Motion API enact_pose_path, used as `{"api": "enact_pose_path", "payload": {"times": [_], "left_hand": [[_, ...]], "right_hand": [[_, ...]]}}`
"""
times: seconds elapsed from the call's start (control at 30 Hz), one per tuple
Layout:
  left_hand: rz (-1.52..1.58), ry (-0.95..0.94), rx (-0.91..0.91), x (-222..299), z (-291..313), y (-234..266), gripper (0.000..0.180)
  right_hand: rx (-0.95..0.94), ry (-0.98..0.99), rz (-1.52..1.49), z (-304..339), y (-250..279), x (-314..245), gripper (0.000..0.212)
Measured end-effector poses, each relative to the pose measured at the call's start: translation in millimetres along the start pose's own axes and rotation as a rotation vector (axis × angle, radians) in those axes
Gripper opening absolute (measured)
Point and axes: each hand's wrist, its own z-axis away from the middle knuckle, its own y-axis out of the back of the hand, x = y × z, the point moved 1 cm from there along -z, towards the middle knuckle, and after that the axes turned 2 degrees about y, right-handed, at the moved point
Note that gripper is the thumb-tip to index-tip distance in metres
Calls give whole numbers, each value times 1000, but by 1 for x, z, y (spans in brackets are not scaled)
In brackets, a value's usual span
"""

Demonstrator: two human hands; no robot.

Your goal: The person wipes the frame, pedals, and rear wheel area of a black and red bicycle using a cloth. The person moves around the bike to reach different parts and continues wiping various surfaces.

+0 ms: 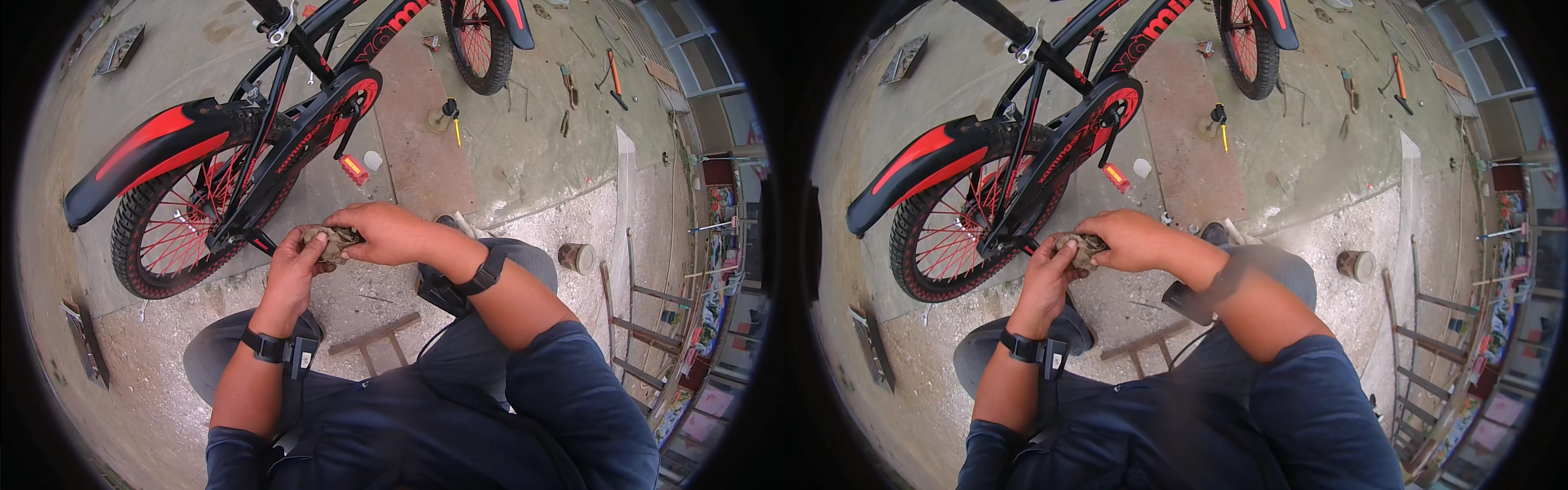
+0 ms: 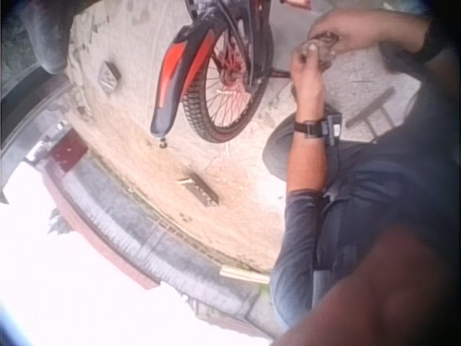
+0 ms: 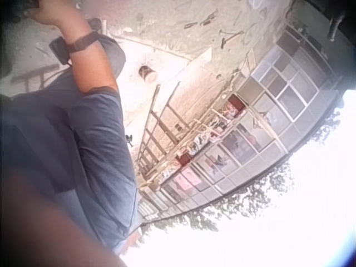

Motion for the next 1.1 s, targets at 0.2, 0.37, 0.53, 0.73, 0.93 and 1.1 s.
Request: {"api": "enact_pose_path", "payload": {"times": [0.2,0.37,0.53,0.73,0.93,1.1], "left_hand": [[-25,22,-9,0,0,0,23],[-12,19,-10,-1,0,0,23],[-25,31,-21,-2,-1,1,22],[-20,35,-18,-4,-2,2,22],[-17,37,-15,-4,-2,2,21],[-22,35,-7,-4,-2,2,21]], "right_hand": [[0,-6,15,0,-1,2,50],[-1,-10,40,1,-1,1,49],[9,3,40,1,-1,2,48],[0,-13,41,0,-1,2,49],[-1,-9,47,0,-1,3,49],[-6,-18,47,1,0,3,49]]}}
